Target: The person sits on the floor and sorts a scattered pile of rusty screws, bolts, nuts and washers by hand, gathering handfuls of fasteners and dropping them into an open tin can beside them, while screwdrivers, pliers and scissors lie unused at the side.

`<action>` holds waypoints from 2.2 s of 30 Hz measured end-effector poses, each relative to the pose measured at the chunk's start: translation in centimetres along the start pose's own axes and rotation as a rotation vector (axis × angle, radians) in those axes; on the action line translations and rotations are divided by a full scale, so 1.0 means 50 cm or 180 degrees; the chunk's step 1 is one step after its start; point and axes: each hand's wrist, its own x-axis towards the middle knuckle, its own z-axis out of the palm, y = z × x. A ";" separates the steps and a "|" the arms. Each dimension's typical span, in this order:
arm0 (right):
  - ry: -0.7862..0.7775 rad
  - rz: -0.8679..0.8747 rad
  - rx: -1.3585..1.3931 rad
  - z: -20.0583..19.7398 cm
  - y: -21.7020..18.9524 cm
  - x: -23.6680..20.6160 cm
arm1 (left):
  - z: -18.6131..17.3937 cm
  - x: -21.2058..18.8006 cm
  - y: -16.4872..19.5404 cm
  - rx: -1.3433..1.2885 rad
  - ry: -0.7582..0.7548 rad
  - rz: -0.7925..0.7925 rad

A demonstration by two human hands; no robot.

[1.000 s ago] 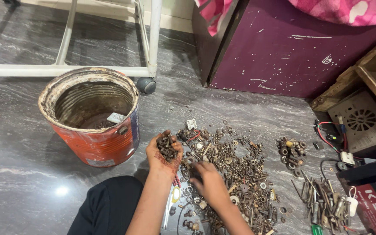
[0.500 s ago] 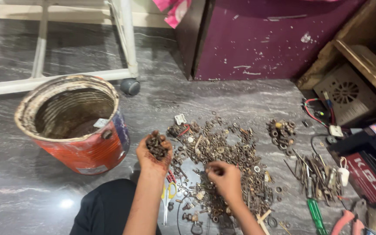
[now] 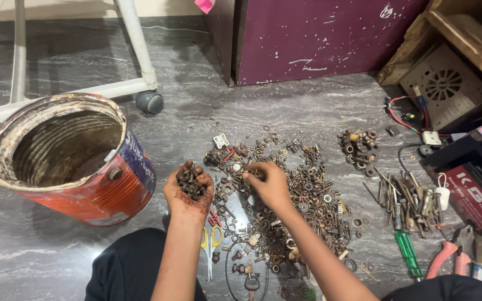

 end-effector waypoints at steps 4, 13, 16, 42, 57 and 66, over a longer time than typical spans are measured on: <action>-0.0114 -0.0783 -0.1301 0.034 -0.005 0.001 | 0.001 -0.003 0.001 -0.0065 0.0022 0.0028; -0.1512 -0.0735 -0.1675 -0.049 0.036 0.022 | 0.011 -0.001 0.004 -0.0129 0.0055 -0.0108; -0.0959 -0.0867 -0.1482 -0.054 0.026 0.103 | 0.015 0.002 0.005 -0.0122 -0.0016 -0.0055; -0.0984 -0.0938 -0.3159 0.037 0.108 0.119 | 0.008 0.003 -0.006 0.0099 0.0160 0.0126; -0.0453 0.1278 0.2821 -0.161 0.173 -0.073 | -0.036 0.040 0.005 0.0050 0.0154 0.0066; -0.0677 0.1612 0.2997 -0.261 0.149 -0.207 | -0.064 0.036 -0.003 0.0290 -0.0033 0.0012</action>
